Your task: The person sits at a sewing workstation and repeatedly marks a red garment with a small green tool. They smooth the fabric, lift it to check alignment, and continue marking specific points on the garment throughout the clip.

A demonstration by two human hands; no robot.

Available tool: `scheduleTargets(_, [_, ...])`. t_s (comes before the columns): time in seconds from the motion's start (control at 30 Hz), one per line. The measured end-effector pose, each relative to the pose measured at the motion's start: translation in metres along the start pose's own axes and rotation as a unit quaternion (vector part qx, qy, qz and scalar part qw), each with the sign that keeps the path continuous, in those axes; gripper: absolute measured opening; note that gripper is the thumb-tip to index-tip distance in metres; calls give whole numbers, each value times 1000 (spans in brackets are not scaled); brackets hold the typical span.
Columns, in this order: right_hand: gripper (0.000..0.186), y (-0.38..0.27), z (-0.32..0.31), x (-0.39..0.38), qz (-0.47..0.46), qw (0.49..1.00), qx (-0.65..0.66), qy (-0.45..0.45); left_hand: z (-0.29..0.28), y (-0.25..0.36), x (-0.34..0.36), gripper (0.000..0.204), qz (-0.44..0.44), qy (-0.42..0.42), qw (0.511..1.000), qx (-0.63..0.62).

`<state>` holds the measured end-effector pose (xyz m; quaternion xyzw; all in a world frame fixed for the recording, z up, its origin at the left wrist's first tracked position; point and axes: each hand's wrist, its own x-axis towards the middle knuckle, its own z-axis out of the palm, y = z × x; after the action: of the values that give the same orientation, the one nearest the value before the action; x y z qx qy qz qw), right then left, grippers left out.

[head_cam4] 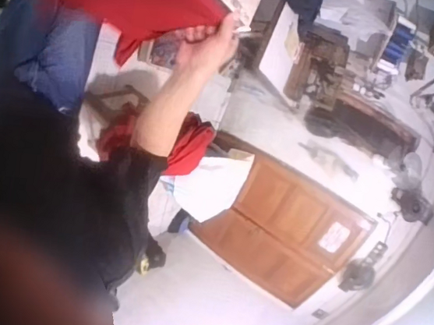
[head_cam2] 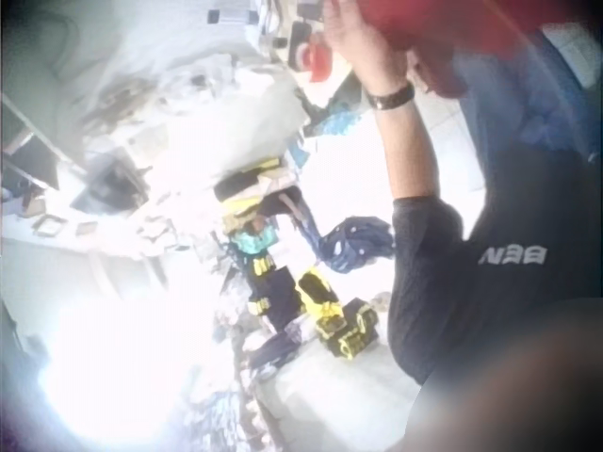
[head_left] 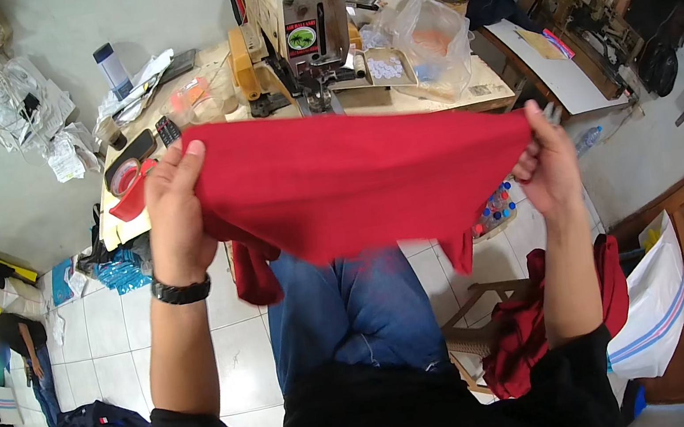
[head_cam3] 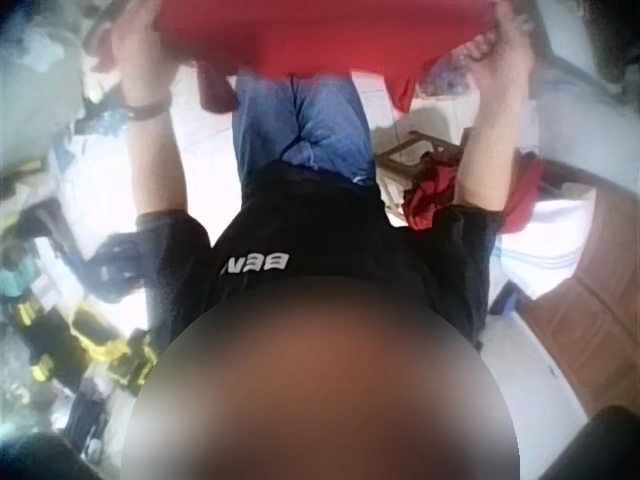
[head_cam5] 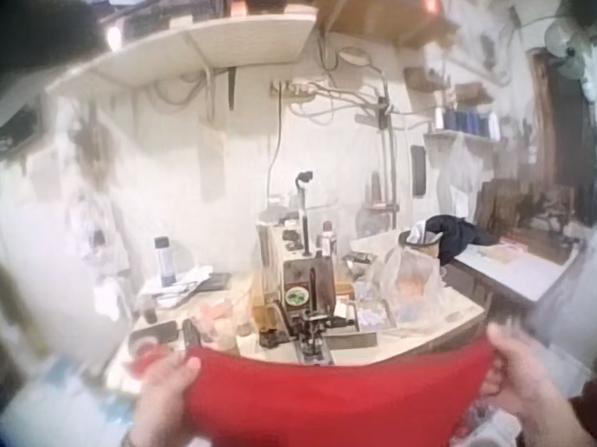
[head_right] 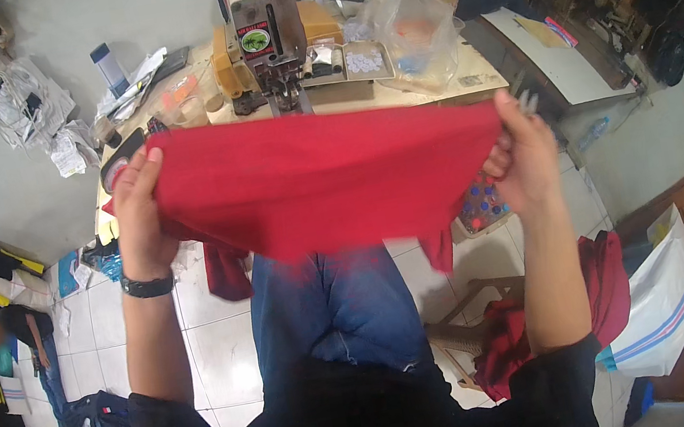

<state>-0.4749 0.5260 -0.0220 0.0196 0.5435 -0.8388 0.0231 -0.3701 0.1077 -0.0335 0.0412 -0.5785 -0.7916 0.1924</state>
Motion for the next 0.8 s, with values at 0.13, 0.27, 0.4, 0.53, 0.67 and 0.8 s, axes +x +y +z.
scheduleTargets(0.13, [27, -26, -12, -44, -83, 994, -70, 10, -2, 31, -29, 40, 37, -21, 999, 33])
scheduleTargets(0.27, [19, 10, -61, -116, 20, 983, -183, 22, -26, -12, -98, 44, -33, -16, 995, 92])
scheduleTargets(0.4, [21, 107, -139, -170, 209, 890, -401, -57, -70, -114, -187, 41, -233, -23, 897, 374])
scheduleTargets(0.53, [21, 150, -144, -191, 238, 813, -529, -55, -81, -138, -227, 69, -234, -80, 807, 536])
scheduleTargets(0.67, [24, 172, -146, -150, 100, 888, -449, 25, -47, -123, -172, 58, -80, -12, 783, 617])
scheduleTargets(0.8, [22, 206, -88, -65, -19, 921, -387, -50, 11, -154, -94, 44, 33, -186, 862, 471])
